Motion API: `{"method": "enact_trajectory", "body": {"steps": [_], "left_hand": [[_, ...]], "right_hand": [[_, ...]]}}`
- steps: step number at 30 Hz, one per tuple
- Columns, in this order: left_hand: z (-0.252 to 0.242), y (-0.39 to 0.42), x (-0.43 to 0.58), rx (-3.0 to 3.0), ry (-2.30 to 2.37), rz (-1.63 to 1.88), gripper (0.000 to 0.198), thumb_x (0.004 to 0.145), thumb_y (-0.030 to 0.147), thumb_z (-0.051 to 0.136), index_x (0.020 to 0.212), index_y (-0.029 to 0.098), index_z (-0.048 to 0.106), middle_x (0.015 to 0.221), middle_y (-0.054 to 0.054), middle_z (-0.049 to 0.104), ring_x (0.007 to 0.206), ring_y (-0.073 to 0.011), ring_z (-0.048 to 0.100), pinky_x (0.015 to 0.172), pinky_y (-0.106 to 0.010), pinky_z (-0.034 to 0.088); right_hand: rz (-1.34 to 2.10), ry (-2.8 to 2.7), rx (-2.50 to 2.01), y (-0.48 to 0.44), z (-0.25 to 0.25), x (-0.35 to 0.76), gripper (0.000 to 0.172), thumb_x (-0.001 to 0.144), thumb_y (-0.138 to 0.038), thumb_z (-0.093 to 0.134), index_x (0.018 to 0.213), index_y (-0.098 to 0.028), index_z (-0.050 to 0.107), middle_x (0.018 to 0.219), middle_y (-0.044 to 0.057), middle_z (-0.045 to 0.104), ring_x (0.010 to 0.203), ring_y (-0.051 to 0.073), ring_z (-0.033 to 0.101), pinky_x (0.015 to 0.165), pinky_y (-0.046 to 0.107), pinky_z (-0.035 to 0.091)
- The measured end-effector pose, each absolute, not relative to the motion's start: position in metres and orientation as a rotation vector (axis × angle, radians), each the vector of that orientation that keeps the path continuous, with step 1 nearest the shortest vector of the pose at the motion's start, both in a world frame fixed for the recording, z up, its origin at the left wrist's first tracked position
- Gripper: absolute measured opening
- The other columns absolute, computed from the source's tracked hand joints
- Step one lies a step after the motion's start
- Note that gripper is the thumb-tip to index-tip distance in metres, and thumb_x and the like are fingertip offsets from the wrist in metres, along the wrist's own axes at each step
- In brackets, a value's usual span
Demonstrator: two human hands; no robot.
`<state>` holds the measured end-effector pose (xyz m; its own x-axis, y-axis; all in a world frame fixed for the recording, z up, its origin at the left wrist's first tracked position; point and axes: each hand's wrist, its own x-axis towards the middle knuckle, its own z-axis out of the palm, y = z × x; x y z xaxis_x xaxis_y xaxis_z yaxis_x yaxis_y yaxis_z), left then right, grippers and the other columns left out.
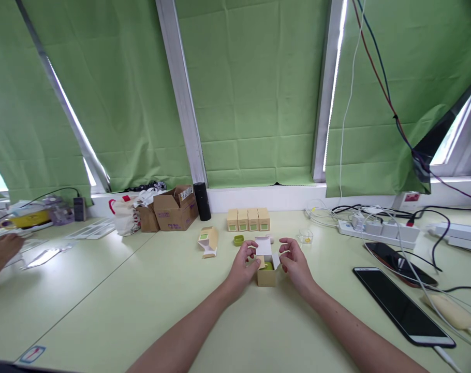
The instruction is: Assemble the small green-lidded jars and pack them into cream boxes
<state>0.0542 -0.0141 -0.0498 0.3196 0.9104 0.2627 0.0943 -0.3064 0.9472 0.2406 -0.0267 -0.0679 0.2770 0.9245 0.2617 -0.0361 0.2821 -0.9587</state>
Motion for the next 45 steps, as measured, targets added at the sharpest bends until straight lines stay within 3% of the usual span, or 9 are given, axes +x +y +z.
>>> {"method": "enact_trajectory", "body": {"steps": [8, 29, 45], "left_hand": [[-0.0487, -0.015, 0.0552, 1.654, 0.926, 1.103, 0.038, 0.082, 0.028, 0.067, 0.116, 0.024, 0.05, 0.094, -0.002, 0.059, 0.099, -0.0215, 0.05, 0.087, -0.032, 0.036], [-0.0511, -0.014, 0.0557, 1.645, 0.905, 1.118, 0.038, 0.082, 0.027, 0.067, 0.115, 0.024, 0.049, 0.095, -0.002, 0.059, 0.098, -0.0208, 0.052, 0.087, -0.032, 0.038], [-0.0472, -0.0164, 0.0558, 1.641, 0.911, 1.119, 0.037, 0.083, 0.027, 0.068, 0.115, 0.024, 0.051, 0.097, -0.003, 0.061, 0.099, -0.021, 0.052, 0.087, -0.032, 0.038]], "right_hand": [[0.986, -1.071, -0.961, -0.0292, -0.0663, 0.2377, 0.051, 0.065, -0.029, 0.061, 0.115, -0.025, 0.055, 0.092, -0.002, 0.052, 0.063, 0.013, 0.047, 0.051, 0.026, 0.039], [1.017, -1.157, -1.005, -0.0325, -0.0699, 0.2318, 0.052, 0.075, -0.044, 0.074, 0.119, -0.027, 0.051, 0.093, -0.002, 0.053, 0.069, 0.016, 0.056, 0.054, 0.026, 0.041], [1.011, -1.182, -1.064, -0.0331, -0.0711, 0.2305, 0.051, 0.073, -0.039, 0.072, 0.119, -0.028, 0.052, 0.096, -0.001, 0.052, 0.071, 0.016, 0.056, 0.052, 0.025, 0.041]]}}
